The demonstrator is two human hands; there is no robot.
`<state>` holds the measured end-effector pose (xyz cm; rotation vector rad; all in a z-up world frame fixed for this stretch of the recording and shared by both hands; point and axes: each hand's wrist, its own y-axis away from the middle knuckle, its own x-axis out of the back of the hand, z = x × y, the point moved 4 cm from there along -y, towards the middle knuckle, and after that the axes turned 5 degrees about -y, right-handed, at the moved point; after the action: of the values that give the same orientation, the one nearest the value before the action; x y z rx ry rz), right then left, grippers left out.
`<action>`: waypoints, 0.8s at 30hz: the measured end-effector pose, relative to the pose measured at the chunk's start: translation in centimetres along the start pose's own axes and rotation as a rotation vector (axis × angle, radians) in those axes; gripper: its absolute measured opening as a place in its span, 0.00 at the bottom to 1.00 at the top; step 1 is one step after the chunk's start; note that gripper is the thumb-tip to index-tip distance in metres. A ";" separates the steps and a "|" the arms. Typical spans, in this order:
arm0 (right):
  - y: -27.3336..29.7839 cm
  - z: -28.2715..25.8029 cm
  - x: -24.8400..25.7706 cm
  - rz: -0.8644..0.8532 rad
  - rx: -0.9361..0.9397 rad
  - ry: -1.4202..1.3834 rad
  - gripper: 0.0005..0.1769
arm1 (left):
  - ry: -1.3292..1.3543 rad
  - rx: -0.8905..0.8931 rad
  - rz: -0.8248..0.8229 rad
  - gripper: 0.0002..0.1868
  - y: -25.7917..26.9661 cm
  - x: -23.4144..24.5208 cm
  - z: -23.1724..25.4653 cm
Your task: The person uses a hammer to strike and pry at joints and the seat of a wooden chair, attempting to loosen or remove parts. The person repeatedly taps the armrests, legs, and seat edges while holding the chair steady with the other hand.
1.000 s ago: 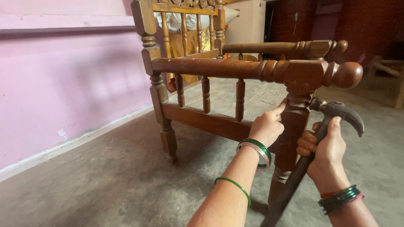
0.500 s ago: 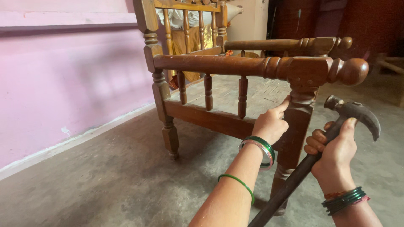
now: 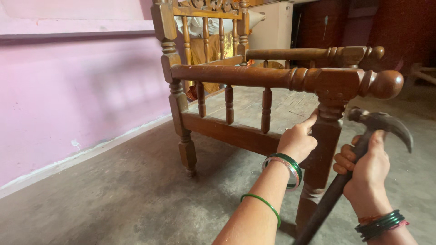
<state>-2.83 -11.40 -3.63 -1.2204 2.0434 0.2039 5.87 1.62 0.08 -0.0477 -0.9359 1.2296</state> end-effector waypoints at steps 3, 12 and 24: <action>-0.1 0.2 0.3 0.004 0.024 -0.079 0.30 | 0.007 -0.013 0.023 0.46 -0.1 -0.1 -0.1; -0.6 0.2 0.7 -0.050 0.023 -0.102 0.30 | 0.010 0.007 0.014 0.45 -0.1 -0.3 -0.3; 0.9 -1.0 -1.1 -0.037 -0.043 0.095 0.29 | -0.064 0.061 -0.042 0.47 0.6 0.7 1.0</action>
<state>-3.72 -10.64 -2.42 -1.3159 2.1055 0.1764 4.82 1.95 0.78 0.0595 -0.9500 1.2257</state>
